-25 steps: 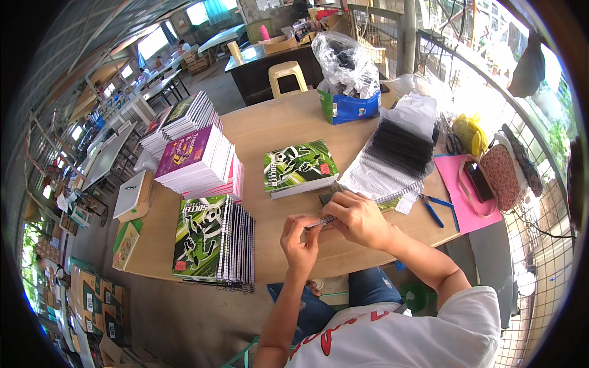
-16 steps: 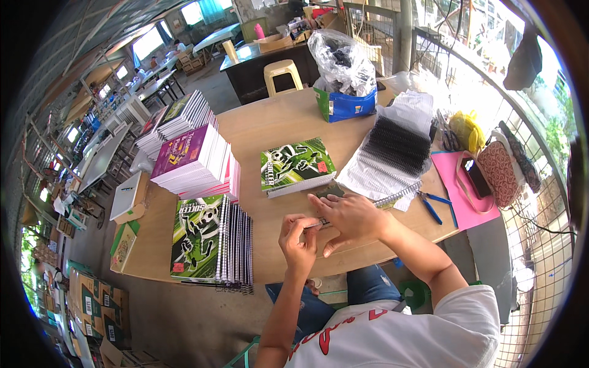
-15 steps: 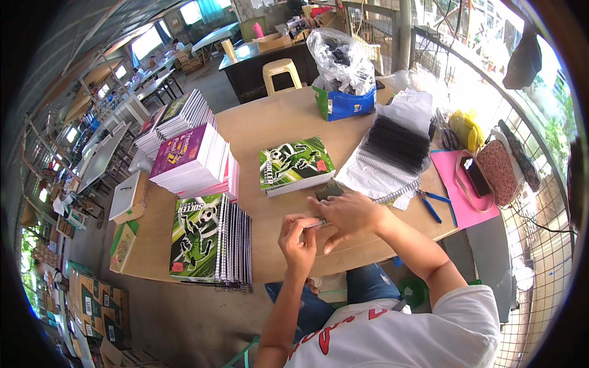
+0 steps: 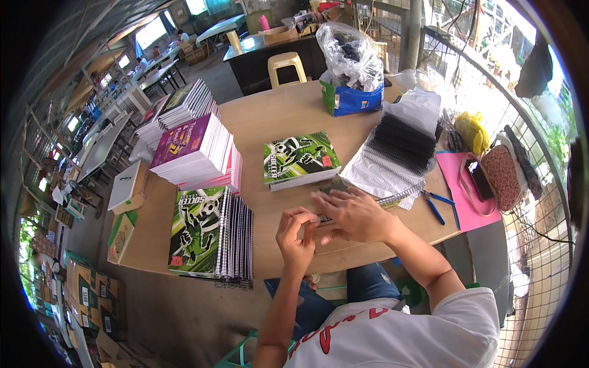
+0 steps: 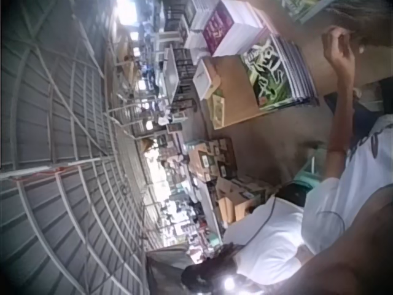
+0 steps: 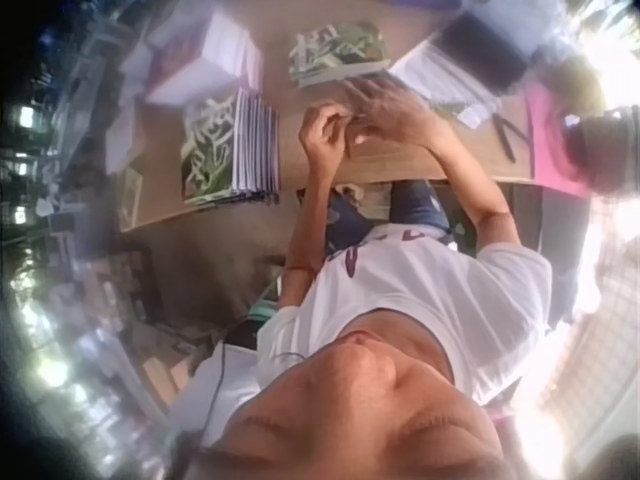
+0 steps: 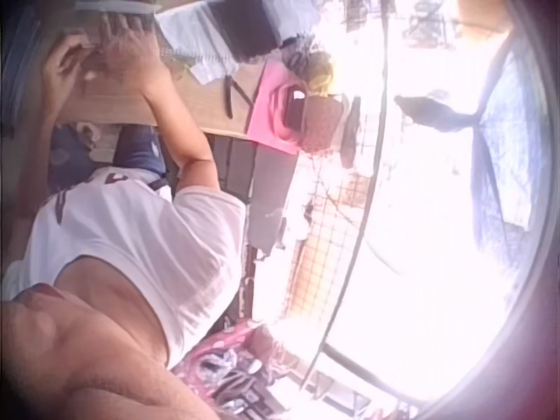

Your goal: The person assembles spiral notebooks by picking up a printed cover and a stack of lined paper, aligning them, and threading a plastic spiral through the pre-punched holes by hand.

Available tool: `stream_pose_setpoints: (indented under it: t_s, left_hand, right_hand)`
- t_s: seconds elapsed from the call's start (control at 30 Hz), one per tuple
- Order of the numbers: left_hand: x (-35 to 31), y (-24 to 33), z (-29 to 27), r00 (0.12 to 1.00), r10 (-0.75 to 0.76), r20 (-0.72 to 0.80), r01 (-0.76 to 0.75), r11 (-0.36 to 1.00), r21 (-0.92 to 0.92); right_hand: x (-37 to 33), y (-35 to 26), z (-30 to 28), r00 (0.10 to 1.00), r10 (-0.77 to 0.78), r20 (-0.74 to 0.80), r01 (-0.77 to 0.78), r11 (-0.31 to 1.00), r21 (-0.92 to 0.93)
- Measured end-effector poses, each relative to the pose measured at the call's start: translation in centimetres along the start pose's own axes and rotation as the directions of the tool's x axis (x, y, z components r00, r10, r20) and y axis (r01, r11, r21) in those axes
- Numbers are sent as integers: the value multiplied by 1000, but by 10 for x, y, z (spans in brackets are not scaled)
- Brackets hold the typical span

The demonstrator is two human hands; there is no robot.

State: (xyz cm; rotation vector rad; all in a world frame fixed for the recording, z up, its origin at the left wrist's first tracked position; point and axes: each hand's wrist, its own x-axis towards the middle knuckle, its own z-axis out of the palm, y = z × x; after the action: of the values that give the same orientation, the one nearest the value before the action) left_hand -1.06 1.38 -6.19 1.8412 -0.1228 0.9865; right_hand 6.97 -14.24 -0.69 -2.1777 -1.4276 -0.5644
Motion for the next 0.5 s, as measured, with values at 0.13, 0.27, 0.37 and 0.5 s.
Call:
stream_pose_setpoints:
  t_s: [0.13, 0.27, 0.37, 0.5]
  left_hand:
    - [-2, 0, -5, 998, -52, 20, 52, 998, -25]
    - [1, -3, -5, 1000, 10, 25, -11, 999, 36]
    - [4, -1, -4, 1000, -20, 11, 20, 1000, -9]
    - [2, -5, -4, 998, -58, 19, 58, 998, -19]
  right_hand:
    - [0, -2, -10, 985, 141, 103, -154, 980, 125]
    - [-4, -4, -7, 997, 28, 71, -29, 999, 17]
    - [2, -9, -6, 992, 128, -24, -125, 988, 87]
    - [-2, -2, -7, 996, 5, 93, -5, 1000, 6]
